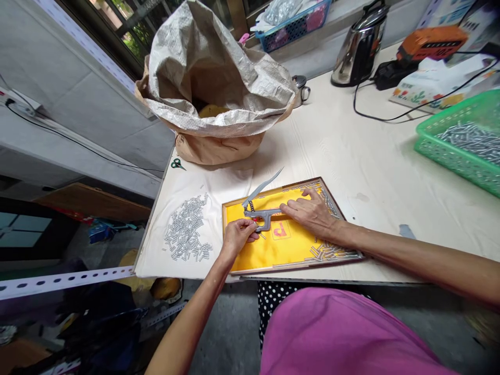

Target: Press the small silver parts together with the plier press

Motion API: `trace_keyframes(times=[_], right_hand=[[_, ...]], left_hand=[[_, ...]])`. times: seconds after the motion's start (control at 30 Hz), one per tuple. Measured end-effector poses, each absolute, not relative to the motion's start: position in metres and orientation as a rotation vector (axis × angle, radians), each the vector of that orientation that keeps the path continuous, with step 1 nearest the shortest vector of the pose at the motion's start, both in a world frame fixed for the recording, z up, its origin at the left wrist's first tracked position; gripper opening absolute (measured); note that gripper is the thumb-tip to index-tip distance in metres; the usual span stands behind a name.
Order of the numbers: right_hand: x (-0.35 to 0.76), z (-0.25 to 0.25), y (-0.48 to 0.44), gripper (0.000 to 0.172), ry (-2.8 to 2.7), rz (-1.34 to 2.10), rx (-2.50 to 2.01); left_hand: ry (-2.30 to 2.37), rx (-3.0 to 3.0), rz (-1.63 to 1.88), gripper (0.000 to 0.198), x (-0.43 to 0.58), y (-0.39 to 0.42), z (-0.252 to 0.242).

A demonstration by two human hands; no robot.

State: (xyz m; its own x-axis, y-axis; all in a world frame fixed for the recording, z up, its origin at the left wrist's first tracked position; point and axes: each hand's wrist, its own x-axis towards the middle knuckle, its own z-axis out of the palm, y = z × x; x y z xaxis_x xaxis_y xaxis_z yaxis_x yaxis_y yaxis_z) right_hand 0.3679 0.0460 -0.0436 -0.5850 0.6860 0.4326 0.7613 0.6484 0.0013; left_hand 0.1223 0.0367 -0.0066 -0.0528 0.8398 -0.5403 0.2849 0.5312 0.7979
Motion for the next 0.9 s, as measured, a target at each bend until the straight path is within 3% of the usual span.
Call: trace_keyframes(times=[0.4, 0.67, 0.9], right_hand=[[0.366, -0.049, 0.054, 0.03, -2.547, -0.053, -1.303], [0.364, -0.047, 0.059, 0.026, -2.592, 0.214, -1.438], [0.363, -0.038, 0.059, 0.027, -2.621, 0.055, -1.463]], left_hand=[[1.515, 0.983, 0.266, 0.039, 0.111, 0.069, 0.001], [1.58, 0.984, 0.244, 0.031, 0.116, 0.071, 0.002], [1.605, 0.956, 0.276, 0.03, 0.119, 0.069, 0.002]])
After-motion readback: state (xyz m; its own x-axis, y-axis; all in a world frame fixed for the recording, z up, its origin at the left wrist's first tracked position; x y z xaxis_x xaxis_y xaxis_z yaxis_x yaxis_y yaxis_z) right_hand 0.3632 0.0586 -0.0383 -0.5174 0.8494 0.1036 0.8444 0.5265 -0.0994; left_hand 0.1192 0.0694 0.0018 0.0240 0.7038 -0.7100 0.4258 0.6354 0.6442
